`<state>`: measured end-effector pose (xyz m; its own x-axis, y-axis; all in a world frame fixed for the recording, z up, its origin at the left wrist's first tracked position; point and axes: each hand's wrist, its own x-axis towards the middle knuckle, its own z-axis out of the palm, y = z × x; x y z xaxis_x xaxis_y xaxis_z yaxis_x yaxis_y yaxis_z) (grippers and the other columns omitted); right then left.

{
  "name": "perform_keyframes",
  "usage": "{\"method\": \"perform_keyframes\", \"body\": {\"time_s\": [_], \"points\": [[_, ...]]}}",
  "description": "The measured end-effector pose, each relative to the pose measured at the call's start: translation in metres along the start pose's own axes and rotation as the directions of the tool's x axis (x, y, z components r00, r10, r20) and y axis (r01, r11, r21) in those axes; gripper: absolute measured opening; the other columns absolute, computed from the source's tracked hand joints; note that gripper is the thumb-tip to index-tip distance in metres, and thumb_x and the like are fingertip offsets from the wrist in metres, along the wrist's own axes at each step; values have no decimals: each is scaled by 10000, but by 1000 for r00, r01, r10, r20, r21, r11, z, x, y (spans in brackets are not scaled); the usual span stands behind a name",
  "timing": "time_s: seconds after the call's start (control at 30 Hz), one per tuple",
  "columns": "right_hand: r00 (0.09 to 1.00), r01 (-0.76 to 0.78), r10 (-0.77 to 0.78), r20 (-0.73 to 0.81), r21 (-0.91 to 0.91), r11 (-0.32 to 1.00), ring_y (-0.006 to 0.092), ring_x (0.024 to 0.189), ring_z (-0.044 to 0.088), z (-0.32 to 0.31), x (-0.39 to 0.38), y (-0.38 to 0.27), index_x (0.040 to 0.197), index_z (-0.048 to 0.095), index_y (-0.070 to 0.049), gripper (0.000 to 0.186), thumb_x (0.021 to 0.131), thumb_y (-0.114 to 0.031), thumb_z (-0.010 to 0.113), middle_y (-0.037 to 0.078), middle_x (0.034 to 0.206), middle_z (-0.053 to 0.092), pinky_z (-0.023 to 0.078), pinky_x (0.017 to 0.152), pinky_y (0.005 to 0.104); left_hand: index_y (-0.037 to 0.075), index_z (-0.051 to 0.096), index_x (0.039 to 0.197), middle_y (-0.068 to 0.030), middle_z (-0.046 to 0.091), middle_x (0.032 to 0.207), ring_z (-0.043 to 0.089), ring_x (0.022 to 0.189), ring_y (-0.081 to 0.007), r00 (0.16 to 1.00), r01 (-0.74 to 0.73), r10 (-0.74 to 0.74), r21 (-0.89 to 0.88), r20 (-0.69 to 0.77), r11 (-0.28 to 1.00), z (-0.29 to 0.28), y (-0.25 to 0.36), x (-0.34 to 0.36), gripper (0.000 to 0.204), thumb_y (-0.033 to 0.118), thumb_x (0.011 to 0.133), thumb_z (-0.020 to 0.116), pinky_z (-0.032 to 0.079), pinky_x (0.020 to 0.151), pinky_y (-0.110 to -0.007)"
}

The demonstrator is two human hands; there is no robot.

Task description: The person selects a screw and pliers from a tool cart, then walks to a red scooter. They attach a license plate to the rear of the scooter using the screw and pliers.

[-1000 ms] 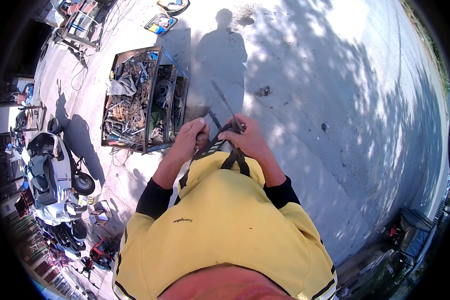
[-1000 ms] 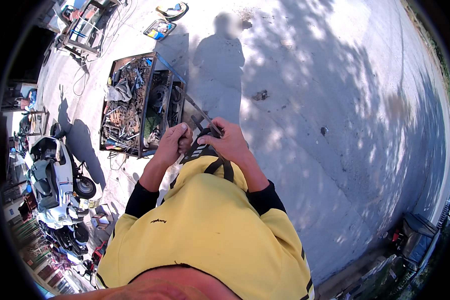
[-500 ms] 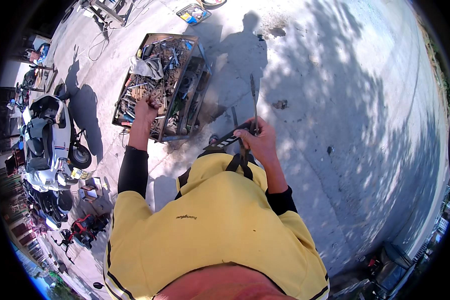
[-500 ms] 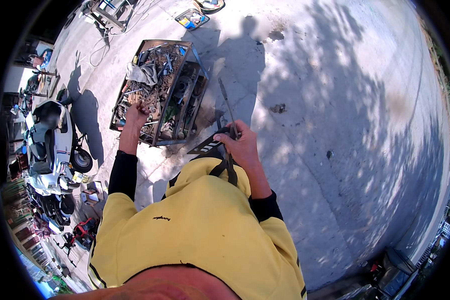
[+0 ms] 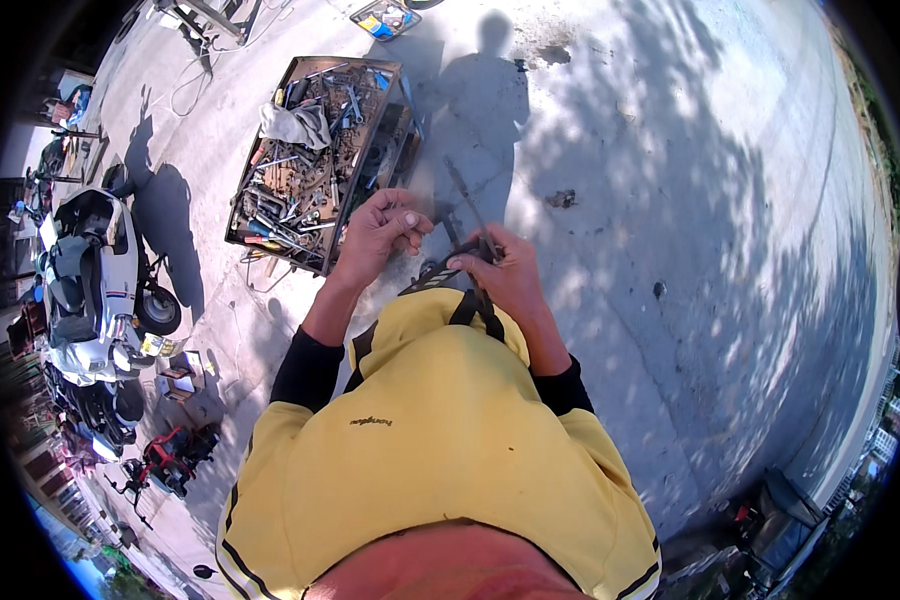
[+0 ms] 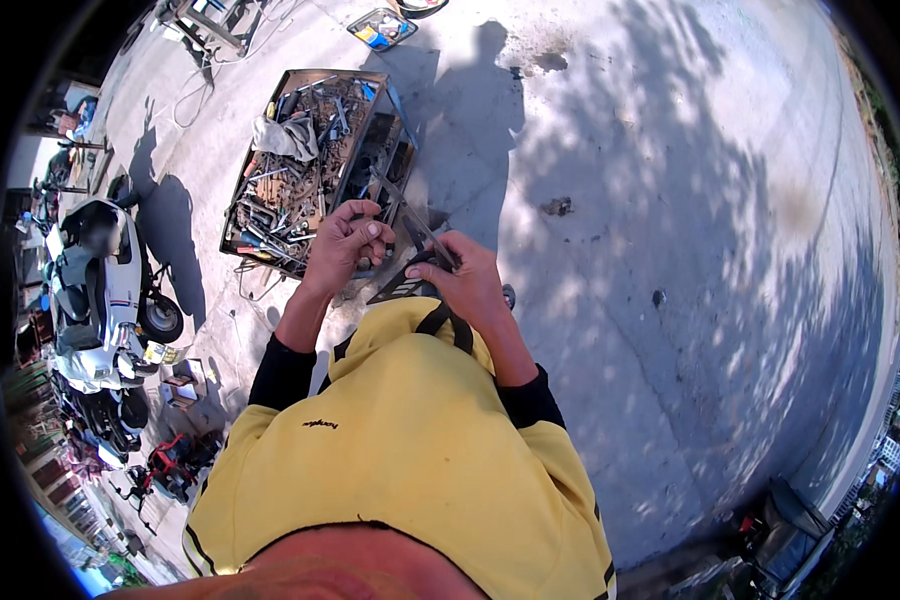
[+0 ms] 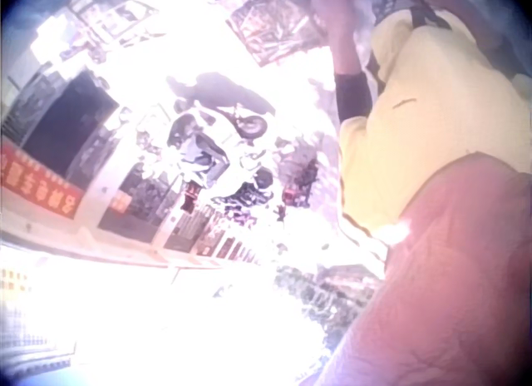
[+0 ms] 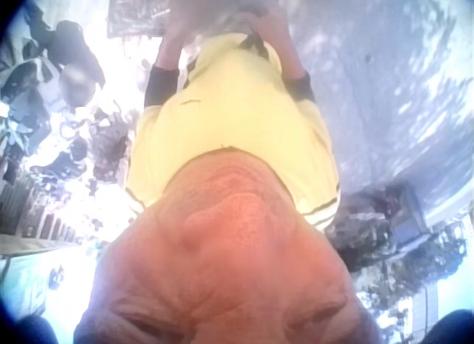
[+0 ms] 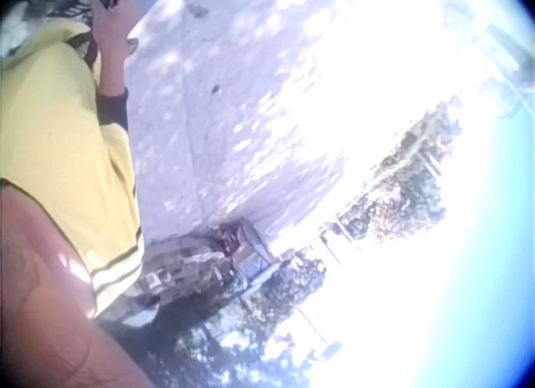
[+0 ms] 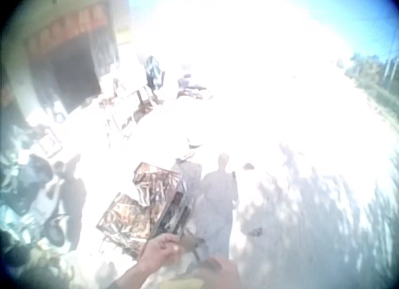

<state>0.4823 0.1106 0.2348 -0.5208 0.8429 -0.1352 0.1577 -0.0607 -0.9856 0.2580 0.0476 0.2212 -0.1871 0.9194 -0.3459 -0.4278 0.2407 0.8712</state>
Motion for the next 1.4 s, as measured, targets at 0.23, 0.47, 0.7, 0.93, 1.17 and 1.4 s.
{"method": "perform_keyframes", "body": {"time_s": [0.23,0.47,0.7,0.93,1.17,1.4], "points": [[986,-167,166,13,108,980,38,633,499,-7,-5,-5,907,644,-20,292,743,-82,877,-33,688,575,452,572,237,-5,684,983,-12,612,743,516,595,-66,997,-17,0,220,78,975,28,9,-3,182,150,1019,596,413,523,-221],[993,-83,92,-68,126,989,31,541,499,-25,-8,12,948,639,-25,220,805,-2,805,-22,664,615,377,496,202,12,634,1186,18,560,843,456,700,-50,976,-18,-21,176,216,984,51,2,-5,220,83,1045,481,363,611,-197],[979,-189,199,-35,186,964,37,532,503,-38,-9,10,946,652,-19,161,848,-33,780,-16,666,614,374,486,209,14,623,1198,64,465,796,412,701,-28,967,-90,-43,496,251,864,85,5,-18,275,111,948,685,385,625,-202],[973,-227,227,27,249,942,34,541,506,-44,-3,7,945,673,-7,114,880,-55,754,-18,664,608,368,483,205,2,679,1117,60,479,796,433,729,-36,991,-83,28,441,129,894,92,-5,-18,233,30,894,739,418,652,-228],[973,-222,206,108,172,960,66,525,524,-48,0,6,997,667,17,159,923,-105,736,19,696,629,379,477,220,39,695,1101,-63,586,842,562,788,-187,969,-246,200,571,144,783,87,-11,-20,238,83,874,750,459,703,-332],[977,-211,208,44,86,974,78,500,545,-39,3,9,1026,636,-9,181,940,-144,720,20,683,620,325,430,213,26,651,1001,-104,611,859,611,793,-258,955,-240,297,662,27,710,83,-16,-27,237,189,868,759,492,708,-378]]}}
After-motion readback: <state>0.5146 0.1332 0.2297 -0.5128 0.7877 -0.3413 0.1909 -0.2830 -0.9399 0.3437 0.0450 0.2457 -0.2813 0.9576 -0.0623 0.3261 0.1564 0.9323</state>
